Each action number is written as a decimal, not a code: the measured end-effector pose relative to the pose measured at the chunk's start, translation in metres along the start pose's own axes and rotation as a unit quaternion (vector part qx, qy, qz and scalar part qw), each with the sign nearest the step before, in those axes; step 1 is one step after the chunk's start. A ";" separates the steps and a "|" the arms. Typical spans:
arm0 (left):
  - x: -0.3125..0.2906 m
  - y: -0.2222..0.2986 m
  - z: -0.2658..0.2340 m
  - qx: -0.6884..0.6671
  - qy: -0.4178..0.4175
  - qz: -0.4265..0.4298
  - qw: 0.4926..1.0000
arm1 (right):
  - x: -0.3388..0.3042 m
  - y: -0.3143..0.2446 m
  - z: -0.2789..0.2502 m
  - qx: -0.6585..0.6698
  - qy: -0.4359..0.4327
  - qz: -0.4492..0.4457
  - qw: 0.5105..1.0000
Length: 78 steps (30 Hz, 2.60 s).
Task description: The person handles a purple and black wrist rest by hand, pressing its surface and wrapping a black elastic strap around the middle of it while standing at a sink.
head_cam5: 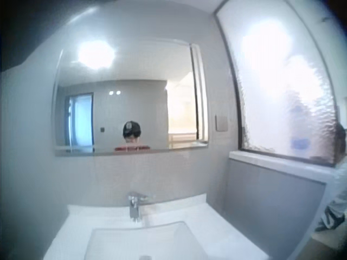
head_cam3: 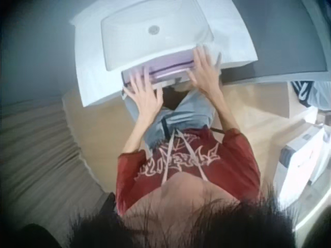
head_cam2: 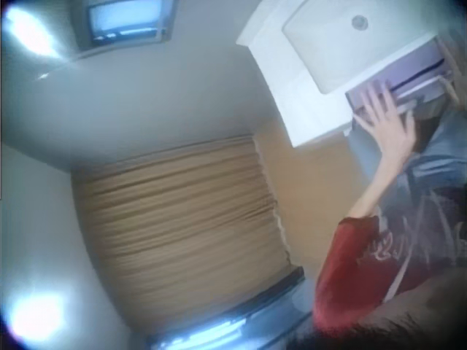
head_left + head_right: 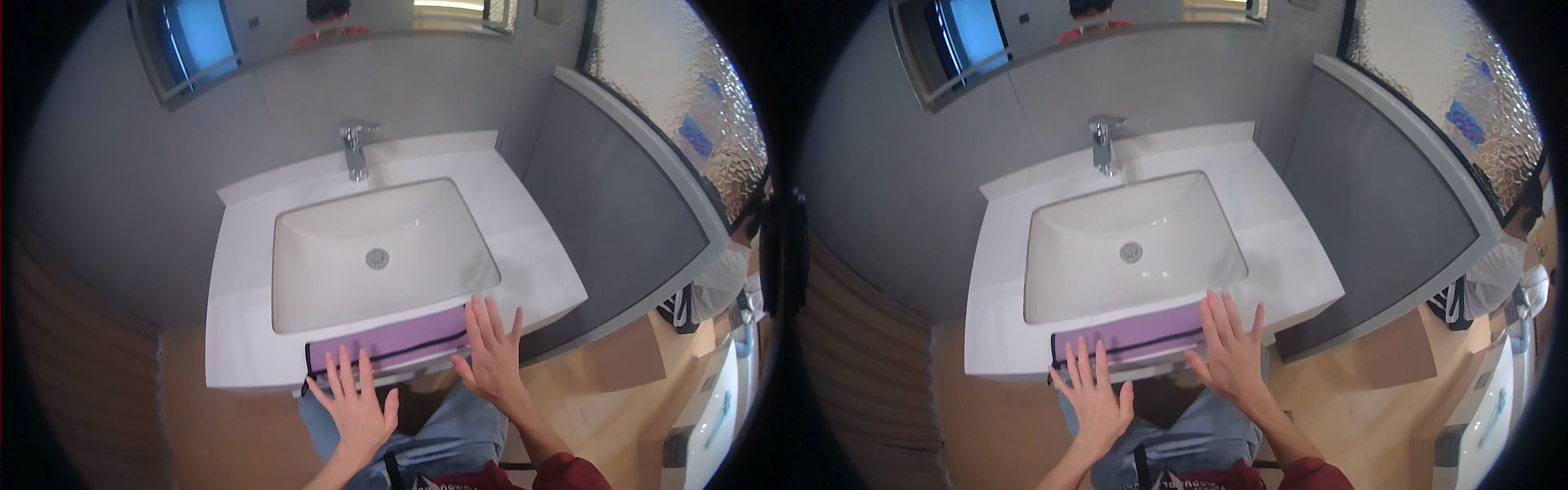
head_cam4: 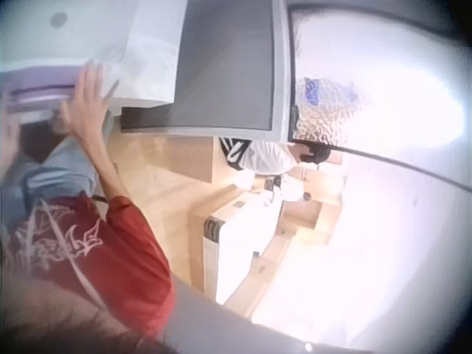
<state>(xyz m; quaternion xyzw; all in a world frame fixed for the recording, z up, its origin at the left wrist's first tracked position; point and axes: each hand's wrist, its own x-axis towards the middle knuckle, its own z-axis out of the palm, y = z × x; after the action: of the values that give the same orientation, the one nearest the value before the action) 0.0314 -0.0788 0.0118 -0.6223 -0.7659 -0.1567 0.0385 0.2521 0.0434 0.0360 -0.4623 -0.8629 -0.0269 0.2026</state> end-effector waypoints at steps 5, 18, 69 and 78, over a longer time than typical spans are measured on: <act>-0.004 -0.005 0.007 -0.029 -0.017 -0.012 0.999 | -0.007 0.014 0.031 -0.006 -0.059 -0.028 0.998; 0.023 0.025 0.022 -0.124 0.034 0.098 0.987 | 0.013 0.012 0.029 0.011 -0.060 -0.097 0.993; 0.066 0.084 0.033 -0.123 -0.024 0.142 0.982 | 0.033 -0.003 0.025 0.196 -0.008 0.291 0.936; 0.063 0.082 0.035 -0.130 -0.019 0.171 0.976 | 0.033 0.000 0.035 0.206 0.001 0.267 0.941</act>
<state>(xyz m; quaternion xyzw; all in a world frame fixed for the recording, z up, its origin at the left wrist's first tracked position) 0.1015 0.0051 0.0104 -0.7465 -0.6220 -0.2343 -0.0313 0.2244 0.0776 0.0166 -0.6240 -0.6938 0.2063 0.2945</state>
